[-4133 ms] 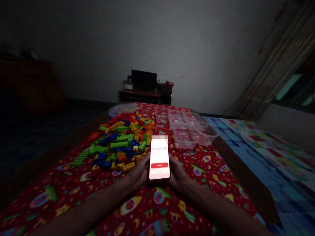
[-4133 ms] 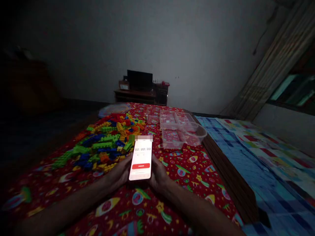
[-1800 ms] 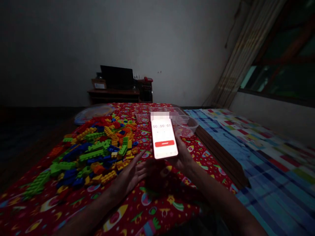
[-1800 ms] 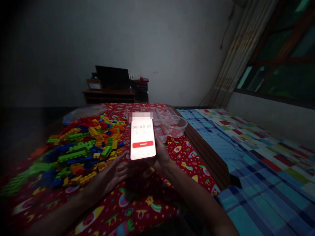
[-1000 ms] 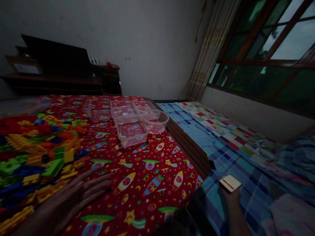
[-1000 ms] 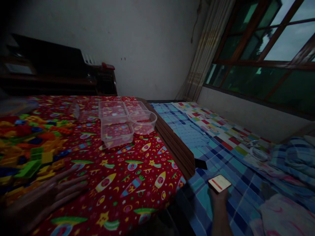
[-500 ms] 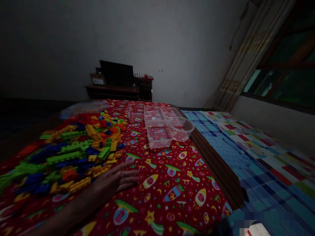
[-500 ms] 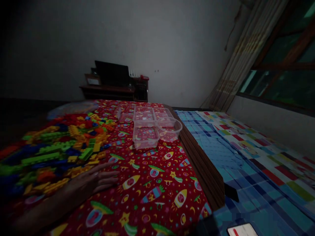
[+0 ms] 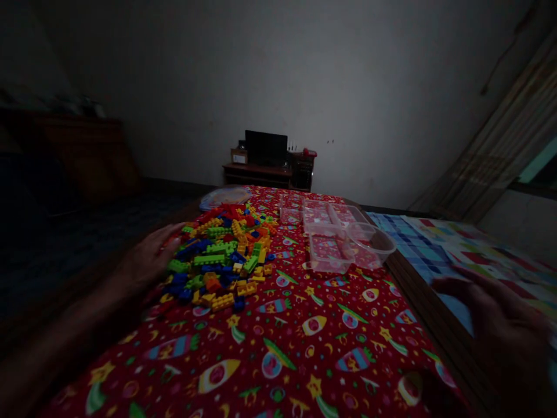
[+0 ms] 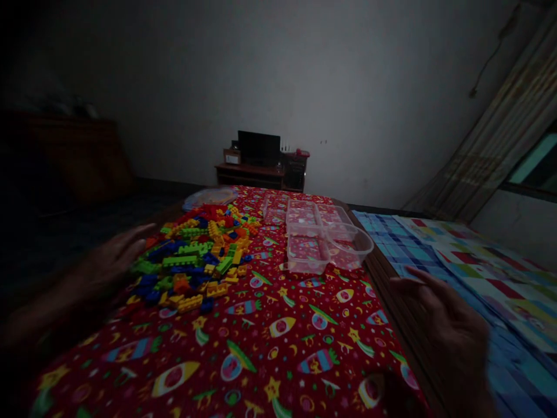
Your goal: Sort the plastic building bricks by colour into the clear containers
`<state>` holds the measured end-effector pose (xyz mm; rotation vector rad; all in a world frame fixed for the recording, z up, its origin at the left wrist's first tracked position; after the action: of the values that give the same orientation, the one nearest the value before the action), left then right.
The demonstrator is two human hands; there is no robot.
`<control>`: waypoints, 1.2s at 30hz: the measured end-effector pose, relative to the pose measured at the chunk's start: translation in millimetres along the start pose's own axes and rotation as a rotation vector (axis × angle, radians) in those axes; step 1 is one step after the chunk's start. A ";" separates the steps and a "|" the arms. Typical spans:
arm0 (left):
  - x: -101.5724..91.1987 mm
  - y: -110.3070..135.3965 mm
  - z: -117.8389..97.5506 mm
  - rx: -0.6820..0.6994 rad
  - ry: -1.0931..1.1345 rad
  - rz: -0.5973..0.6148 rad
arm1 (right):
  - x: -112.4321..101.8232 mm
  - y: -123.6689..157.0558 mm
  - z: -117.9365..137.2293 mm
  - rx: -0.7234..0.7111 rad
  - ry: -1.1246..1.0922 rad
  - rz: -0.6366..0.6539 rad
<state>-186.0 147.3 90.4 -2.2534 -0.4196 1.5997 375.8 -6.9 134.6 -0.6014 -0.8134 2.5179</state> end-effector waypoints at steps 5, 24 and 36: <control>27.0 -3.8 83.8 -0.121 -0.079 0.012 | 179.1 -0.3 21.5 -0.011 -0.241 0.551; 76.8 -27.5 -50.5 0.147 -0.077 0.096 | 402.2 -22.4 -19.9 0.000 -0.328 0.648; 92.1 -46.4 -151.6 0.454 0.062 0.152 | 326.8 3.6 27.0 -0.380 0.011 0.510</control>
<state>-14.9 212.2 79.4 -2.0112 0.1277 1.5053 94.2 146.0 64.4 -1.0617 -1.2851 2.8141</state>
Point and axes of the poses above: each hand's wrist, its own y-axis away from the middle knuckle, its own x-axis out of the palm, z = x × y, the point moved 10 cm from there along -y, towards the middle knuckle, and after that the axes turned 12 degrees about -y, right-handed, at the moved point
